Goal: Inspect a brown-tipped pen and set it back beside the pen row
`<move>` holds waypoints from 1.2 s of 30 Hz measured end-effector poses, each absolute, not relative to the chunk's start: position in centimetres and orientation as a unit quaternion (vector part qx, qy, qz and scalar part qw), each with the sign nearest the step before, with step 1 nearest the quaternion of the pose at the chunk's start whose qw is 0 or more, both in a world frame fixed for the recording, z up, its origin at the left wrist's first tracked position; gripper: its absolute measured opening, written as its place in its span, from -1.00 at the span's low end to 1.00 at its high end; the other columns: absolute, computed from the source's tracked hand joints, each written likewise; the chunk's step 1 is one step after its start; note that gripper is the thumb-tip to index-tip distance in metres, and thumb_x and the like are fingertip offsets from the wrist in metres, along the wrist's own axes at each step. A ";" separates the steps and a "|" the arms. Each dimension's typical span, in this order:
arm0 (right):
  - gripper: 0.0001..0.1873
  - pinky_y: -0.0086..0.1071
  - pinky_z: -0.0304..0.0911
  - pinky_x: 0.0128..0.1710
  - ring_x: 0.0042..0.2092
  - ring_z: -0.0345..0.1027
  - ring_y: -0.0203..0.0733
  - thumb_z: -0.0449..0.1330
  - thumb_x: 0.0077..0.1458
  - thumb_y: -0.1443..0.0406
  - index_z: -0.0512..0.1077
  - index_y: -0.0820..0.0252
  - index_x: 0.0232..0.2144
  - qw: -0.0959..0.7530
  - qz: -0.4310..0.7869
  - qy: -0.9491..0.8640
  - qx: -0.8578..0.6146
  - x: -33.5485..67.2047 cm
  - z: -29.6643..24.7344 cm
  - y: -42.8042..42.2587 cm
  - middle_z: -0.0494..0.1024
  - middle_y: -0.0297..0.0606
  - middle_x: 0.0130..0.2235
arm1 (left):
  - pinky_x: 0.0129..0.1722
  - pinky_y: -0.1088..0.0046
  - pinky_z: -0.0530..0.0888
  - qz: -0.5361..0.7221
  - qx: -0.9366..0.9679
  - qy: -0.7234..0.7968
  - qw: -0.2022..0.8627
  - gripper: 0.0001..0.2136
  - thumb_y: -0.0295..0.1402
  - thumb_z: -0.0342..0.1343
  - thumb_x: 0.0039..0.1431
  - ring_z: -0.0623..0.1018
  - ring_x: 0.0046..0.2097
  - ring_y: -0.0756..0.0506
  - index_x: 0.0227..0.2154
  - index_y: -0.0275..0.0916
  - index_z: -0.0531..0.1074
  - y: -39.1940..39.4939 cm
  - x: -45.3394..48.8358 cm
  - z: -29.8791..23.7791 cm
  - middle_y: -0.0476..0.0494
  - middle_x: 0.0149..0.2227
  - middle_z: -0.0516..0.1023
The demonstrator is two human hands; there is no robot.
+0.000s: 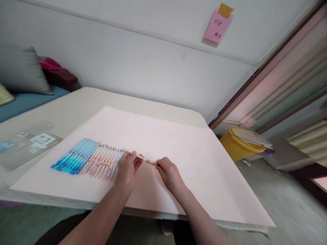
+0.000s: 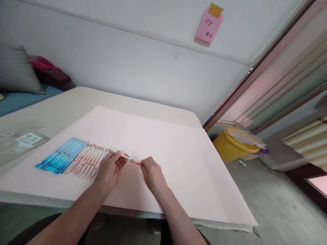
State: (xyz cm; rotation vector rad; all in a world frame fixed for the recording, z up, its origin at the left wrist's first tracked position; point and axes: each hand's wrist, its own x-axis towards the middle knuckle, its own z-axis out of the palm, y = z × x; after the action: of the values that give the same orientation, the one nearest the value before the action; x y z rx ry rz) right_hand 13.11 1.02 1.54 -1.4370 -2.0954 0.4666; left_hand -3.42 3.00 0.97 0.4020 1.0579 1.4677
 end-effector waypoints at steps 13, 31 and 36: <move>-0.82 -0.45 0.15 -0.38 -0.37 0.28 -0.32 0.01 0.10 0.43 0.39 0.17 -0.42 0.277 0.166 -0.764 -0.558 12.5 1.6 0.3 0.36 -0.28 -0.37 | -0.31 0.45 0.37 0.583 0.230 0.510 0.589 -0.77 -0.19 0.16 -0.07 0.47 -0.37 0.01 -0.50 -0.27 0.33 2.3 -2.4 1.0 -0.13 -0.39 0.53; -0.86 -0.43 0.15 -0.44 -0.42 0.28 -0.29 0.05 0.07 0.35 0.42 0.14 -0.39 0.337 0.276 -0.679 -0.591 12.0 1.6 0.1 0.45 -0.32 -0.44 | -0.23 0.39 0.39 0.578 0.264 0.496 0.592 -0.77 -0.18 0.14 -0.05 0.50 -0.28 -0.05 -0.49 -0.27 0.37 2.1 -2.4 1.0 -0.16 -0.37 0.54; -0.80 -0.44 0.16 -0.39 -0.37 0.30 -0.28 0.00 0.14 0.33 0.42 0.11 -0.29 0.322 0.188 -0.714 -0.593 11.3 1.2 -0.6 0.42 -0.28 -0.36 | -0.26 0.41 0.39 0.582 0.251 0.507 0.585 -0.78 -0.20 0.15 -0.05 0.49 -0.31 -0.03 -0.52 -0.27 0.35 2.1 -2.4 1.5 -0.16 -0.38 0.53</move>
State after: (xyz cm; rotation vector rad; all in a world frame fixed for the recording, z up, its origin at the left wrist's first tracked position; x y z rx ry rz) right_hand 11.30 -0.63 1.16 -1.5577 -1.8741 0.4926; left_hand -2.37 2.10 1.54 0.5847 1.1815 1.3566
